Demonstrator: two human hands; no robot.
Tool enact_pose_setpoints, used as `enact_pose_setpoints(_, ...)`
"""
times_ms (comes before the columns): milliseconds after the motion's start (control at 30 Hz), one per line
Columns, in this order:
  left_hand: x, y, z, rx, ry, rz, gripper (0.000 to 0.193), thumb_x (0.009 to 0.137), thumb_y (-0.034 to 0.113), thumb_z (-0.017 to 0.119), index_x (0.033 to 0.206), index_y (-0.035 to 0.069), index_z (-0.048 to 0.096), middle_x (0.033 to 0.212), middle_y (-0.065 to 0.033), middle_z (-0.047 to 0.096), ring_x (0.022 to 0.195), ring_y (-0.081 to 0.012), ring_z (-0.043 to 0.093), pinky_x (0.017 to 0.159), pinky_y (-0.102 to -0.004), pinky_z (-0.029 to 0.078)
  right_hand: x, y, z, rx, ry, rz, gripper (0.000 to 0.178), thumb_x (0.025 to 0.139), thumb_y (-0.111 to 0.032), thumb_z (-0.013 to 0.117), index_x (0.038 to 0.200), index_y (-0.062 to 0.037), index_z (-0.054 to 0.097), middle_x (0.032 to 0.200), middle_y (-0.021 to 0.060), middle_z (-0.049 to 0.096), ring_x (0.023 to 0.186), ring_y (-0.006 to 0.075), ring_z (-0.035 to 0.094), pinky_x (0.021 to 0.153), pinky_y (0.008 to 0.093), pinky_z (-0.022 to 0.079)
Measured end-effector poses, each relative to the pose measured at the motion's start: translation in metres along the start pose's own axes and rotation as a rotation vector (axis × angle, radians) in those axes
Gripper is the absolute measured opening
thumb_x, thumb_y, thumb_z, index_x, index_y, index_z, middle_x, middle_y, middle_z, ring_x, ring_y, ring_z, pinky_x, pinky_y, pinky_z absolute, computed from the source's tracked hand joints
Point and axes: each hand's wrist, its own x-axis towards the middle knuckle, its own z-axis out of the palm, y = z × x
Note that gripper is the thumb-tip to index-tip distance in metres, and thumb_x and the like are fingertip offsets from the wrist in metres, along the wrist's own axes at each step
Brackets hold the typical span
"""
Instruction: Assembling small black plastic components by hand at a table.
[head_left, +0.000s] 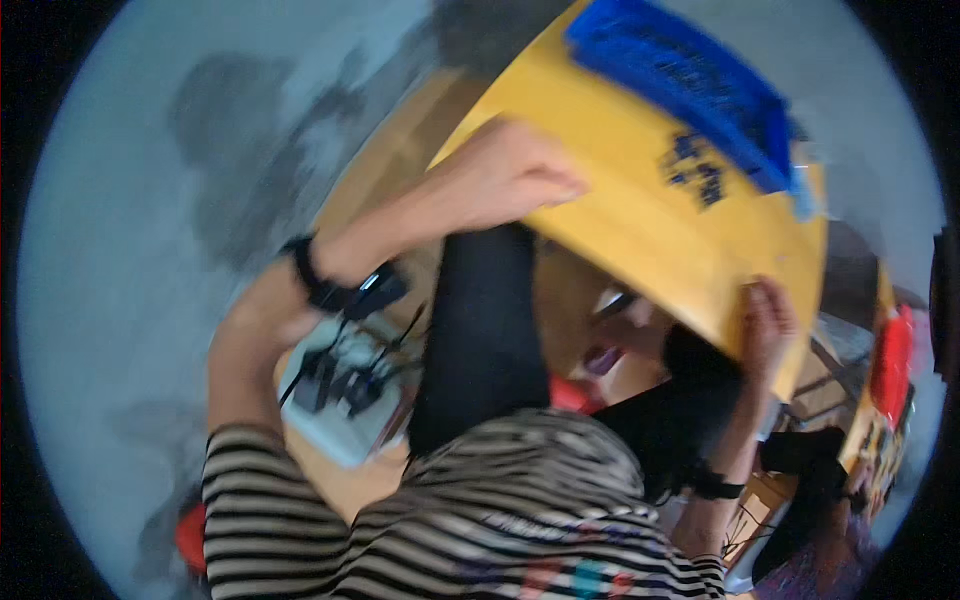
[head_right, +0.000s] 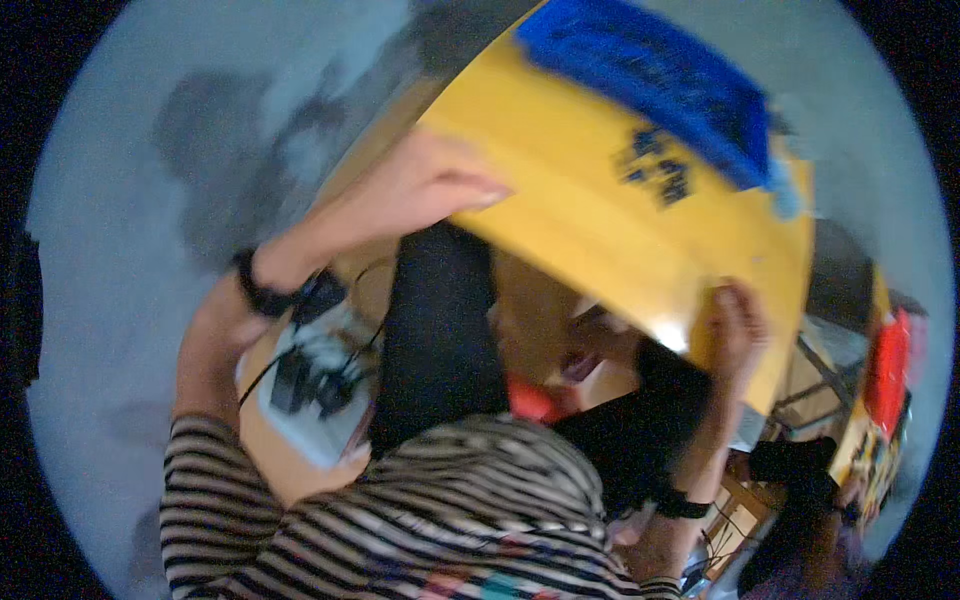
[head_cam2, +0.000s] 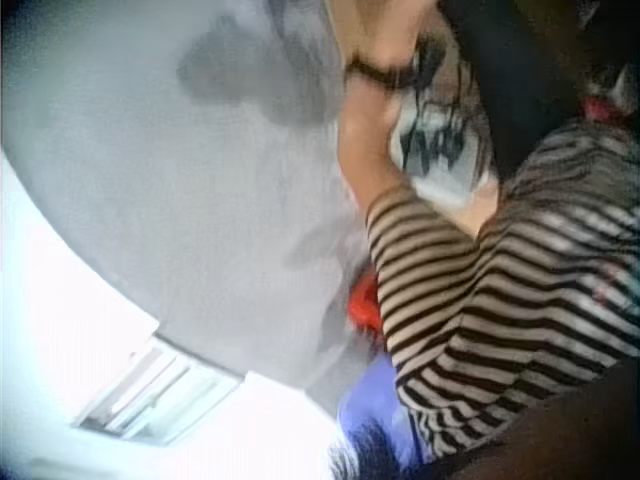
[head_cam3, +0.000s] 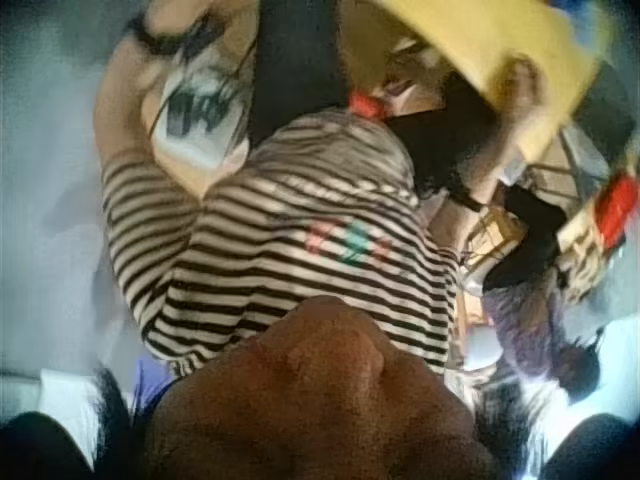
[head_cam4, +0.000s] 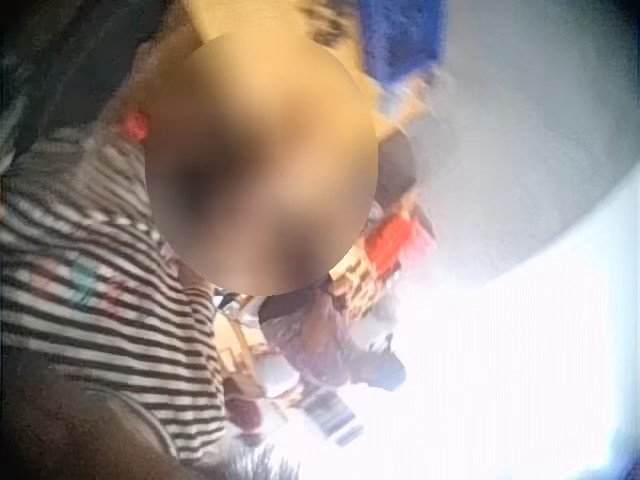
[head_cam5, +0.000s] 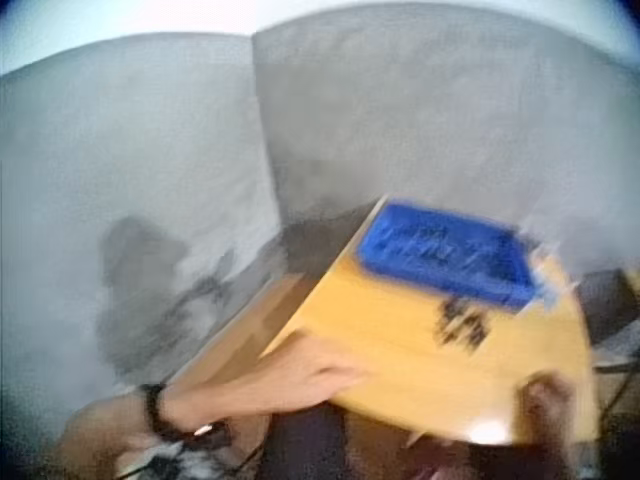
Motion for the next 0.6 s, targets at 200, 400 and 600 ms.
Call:
enact_pose_setpoints(200,0.005,0.01,0.085,-0.232,0.149,-0.136,0.016,0.076,0.016,0.067,0.089,0.01,0.074,0.076,-0.007,0.071,0.07,-0.0169,0.068,0.068,-0.0301,0.052,0.047,-0.051,-0.075,-0.389,0.012,-0.061,0.022,0.089,-0.013,0.062,0.109,-0.0026,0.064,0.075,-0.0057,0.054,0.063,0.0012,0.042,0.056,0.0148,0.029)
enact_pose_setpoints(400,-0.022,-0.015,0.101,-0.45,0.165,-0.235,0.013,0.078,0.016,0.067,0.087,0.01,0.074,0.07,-0.0031,0.07,0.065,-0.0127,0.066,0.064,-0.0283,0.052,0.067,-0.055,-0.102,-0.494,-0.056,-0.112,0.022,0.09,-0.014,0.06,0.108,-0.0026,0.063,0.078,-0.0046,0.055,0.062,0.0028,0.042,0.054,0.0162,0.03)
enact_pose_setpoints(600,-0.06,-0.029,0.132,-0.484,-0.029,-0.259,0.013,0.075,0.016,0.064,0.082,0.008,0.073,0.064,-0.0043,0.067,0.062,-0.0133,0.065,0.059,-0.0309,0.05,0.092,-0.052,-0.126,-0.444,-0.071,-0.108,0.022,0.09,-0.013,0.06,0.11,-0.004,0.063,0.084,-0.0031,0.059,0.064,0.0013,0.043,0.055,0.015,0.032)
